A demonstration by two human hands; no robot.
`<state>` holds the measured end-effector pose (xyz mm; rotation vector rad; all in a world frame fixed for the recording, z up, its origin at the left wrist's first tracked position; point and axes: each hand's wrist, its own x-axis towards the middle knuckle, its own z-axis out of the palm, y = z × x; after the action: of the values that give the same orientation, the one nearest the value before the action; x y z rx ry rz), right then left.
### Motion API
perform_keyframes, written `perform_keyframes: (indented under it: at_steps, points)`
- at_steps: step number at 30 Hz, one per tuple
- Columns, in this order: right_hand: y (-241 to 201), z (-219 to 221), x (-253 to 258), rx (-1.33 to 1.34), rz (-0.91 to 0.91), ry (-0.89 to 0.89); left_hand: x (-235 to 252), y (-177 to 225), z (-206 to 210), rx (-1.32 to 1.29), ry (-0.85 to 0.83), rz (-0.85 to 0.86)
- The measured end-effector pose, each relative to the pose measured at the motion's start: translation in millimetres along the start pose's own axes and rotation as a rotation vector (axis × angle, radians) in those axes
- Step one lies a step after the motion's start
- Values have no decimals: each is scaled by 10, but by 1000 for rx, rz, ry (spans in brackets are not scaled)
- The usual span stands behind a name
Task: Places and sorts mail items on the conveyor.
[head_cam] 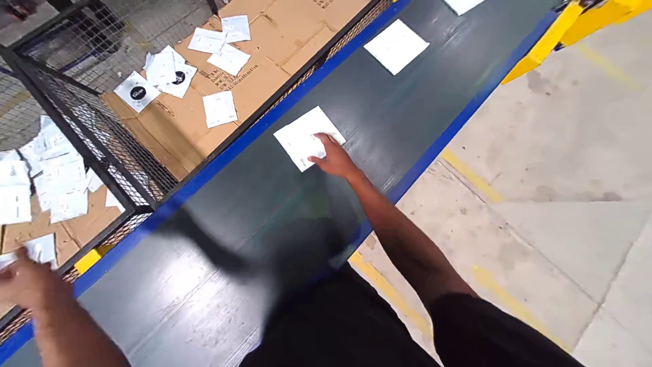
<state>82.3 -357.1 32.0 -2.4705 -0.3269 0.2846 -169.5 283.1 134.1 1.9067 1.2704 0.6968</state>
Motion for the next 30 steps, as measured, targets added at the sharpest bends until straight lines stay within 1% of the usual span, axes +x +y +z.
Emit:
perform_keyframes:
  at_steps: [1,2,4,5,7,8,9,11,13,15,17,18,19,20,21,22,23,25,26,27,28,30]
  points:
    - [6,61,304,-71,-12,3,-152,-145,157,-7,-134,78]
    - [4,150,546,-147,-4,-15,-432,-231,381,-14,-288,145]
    - [-28,505,784,-243,14,-94,-1248,-265,867,1,-555,218]
    - [-108,695,753,-251,7,-137,-1699,-235,1114,27,-676,228]
    - [-434,1125,405,-286,-17,-169,-2471,-239,1462,164,-894,213]
    - [-627,1326,121,-298,-26,-166,-2762,-282,1566,265,-947,233]
    - [-833,1485,-194,-305,-35,-176,-2977,-327,1622,363,-930,267]
    - [-1214,1697,-869,-304,-62,-244,-3173,-415,1594,493,-791,275]
    - [-1446,1795,-1511,-276,-86,-337,-3129,-529,1434,514,-716,171]
    - [-1452,1783,-1920,-217,-179,-449,-2945,-731,1238,433,-731,31]
    - [-1296,1667,-2055,-47,-300,-509,-2707,-889,1005,233,-830,-197]
    - [-1199,1574,-2036,95,-331,-518,-2574,-888,897,107,-878,-321]
    - [-1105,1447,-1973,255,-334,-535,-2435,-848,814,-5,-931,-392]
    - [-1007,1320,-1882,375,-320,-540,-2280,-770,768,-110,-981,-395]
    - [-905,1185,-1773,423,-295,-530,-2117,-646,757,-205,-1013,-360]
    - [-796,1041,-1646,403,-269,-498,-1940,-477,789,-280,-1008,-291]
    - [-679,902,-1504,332,-238,-446,-1751,-283,862,-331,-963,-215]
    - [-433,651,-1153,196,-161,-305,-1370,145,1124,-450,-803,-115]
    - [-298,542,-945,151,-129,-217,-1196,367,1279,-534,-764,-96]
    - [-165,442,-721,125,-96,-122,-1047,584,1439,-623,-755,-109]
    - [-37,352,-499,102,-56,-38,-953,775,1586,-683,-762,-158]
    - [199,226,-74,39,45,89,-1006,1044,1861,-627,-762,-256]
